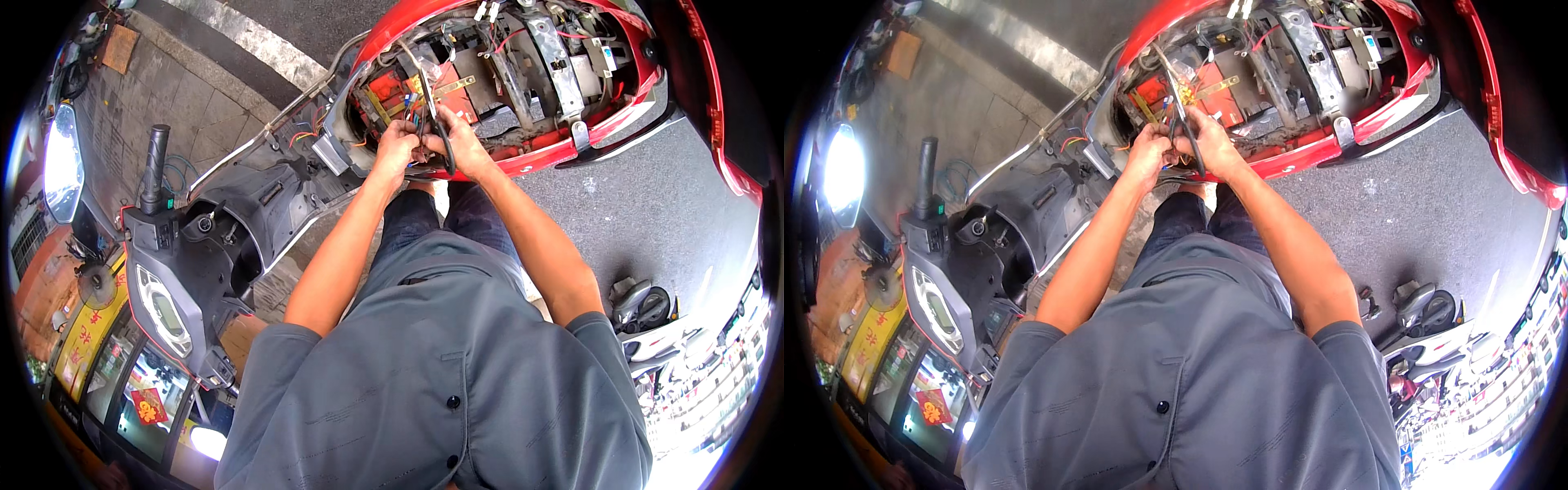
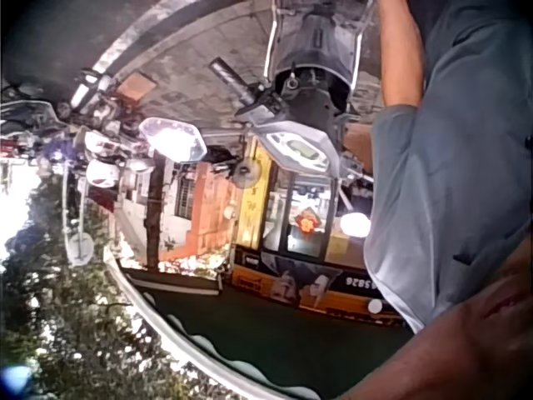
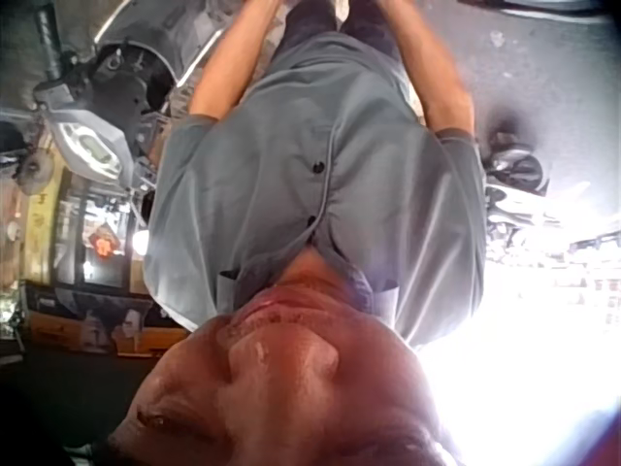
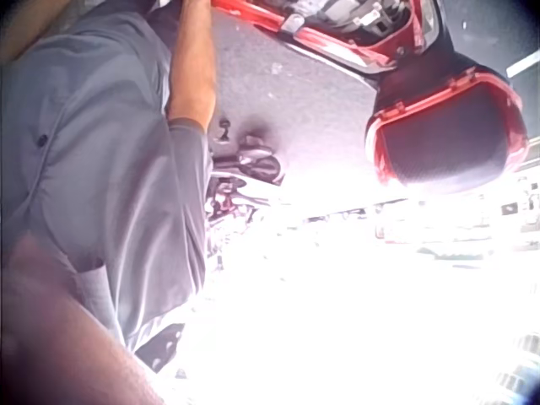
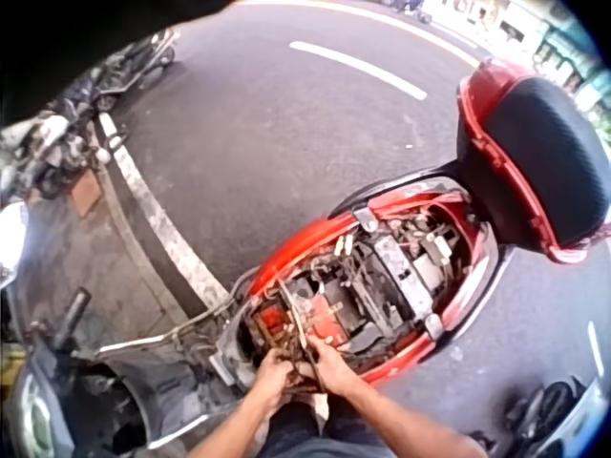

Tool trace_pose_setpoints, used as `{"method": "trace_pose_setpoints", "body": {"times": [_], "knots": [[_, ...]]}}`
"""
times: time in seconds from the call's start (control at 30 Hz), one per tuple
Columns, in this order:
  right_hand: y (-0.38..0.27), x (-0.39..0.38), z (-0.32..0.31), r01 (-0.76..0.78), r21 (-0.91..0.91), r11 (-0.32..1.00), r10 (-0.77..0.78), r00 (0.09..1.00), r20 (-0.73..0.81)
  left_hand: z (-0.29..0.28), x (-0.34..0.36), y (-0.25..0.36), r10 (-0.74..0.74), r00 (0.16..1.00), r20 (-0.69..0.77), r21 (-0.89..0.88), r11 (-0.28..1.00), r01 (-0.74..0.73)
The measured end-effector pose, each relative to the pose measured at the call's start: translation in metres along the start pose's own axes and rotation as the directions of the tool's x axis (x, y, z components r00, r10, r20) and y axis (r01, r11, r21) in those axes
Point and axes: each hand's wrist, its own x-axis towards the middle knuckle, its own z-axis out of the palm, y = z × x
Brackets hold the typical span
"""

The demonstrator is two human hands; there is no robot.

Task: The person strips and joins electrical wires on a motorcycle using a pair of pliers and by hand.

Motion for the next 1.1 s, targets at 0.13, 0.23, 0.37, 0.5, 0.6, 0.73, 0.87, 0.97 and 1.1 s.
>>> {"method": "trace_pose_setpoints", "body": {"times": [0.13,0.23,0.37,0.5,0.6,0.73,0.87,0.97,1.1], "knots": [[-0.008,-0.005,0.004,0.027,-0.149,0.988,-0.033,0.999,-0.035,-0.001,-0.004,-0.002,0.011,0.999,0.032,-0.065,0.998,-0.009],[-0.016,-0.010,0.013,0.143,-0.485,0.863,-0.219,0.970,-0.102,-0.010,-0.010,0.004,0.015,0.995,0.096,-0.080,0.997,-0.007],[-0.020,-0.005,0.027,0.152,-0.661,0.735,-0.354,0.917,-0.183,-0.005,-0.015,0.030,0.066,0.990,0.128,0.230,0.969,-0.094],[-0.022,-0.003,0.032,0.182,-0.689,0.702,-0.429,0.880,-0.205,-0.004,0.000,0.036,0.182,0.975,0.129,0.368,0.904,-0.217],[-0.031,-0.003,0.032,0.177,-0.715,0.676,-0.440,0.876,-0.199,-0.001,0.006,0.031,0.195,0.979,0.056,0.171,0.964,-0.201],[-0.031,-0.002,0.027,0.253,-0.843,0.475,-0.566,0.822,-0.072,0.011,0.005,0.024,0.066,0.996,-0.068,-0.159,0.984,-0.076],[-0.036,-0.008,0.020,0.307,-0.869,0.387,-0.610,0.793,0.008,0.015,0.015,0.012,0.013,0.993,-0.116,-0.227,0.973,-0.039],[-0.032,-0.008,0.014,0.316,-0.833,0.455,-0.594,0.804,-0.019,0.020,0.018,0.009,-0.022,0.992,-0.127,-0.200,0.980,-0.004],[-0.024,-0.015,0.006,0.176,-0.529,0.830,-0.367,0.887,-0.281,0.016,0.020,0.010,0.038,0.999,0.027,-0.208,0.978,-0.032]]}}
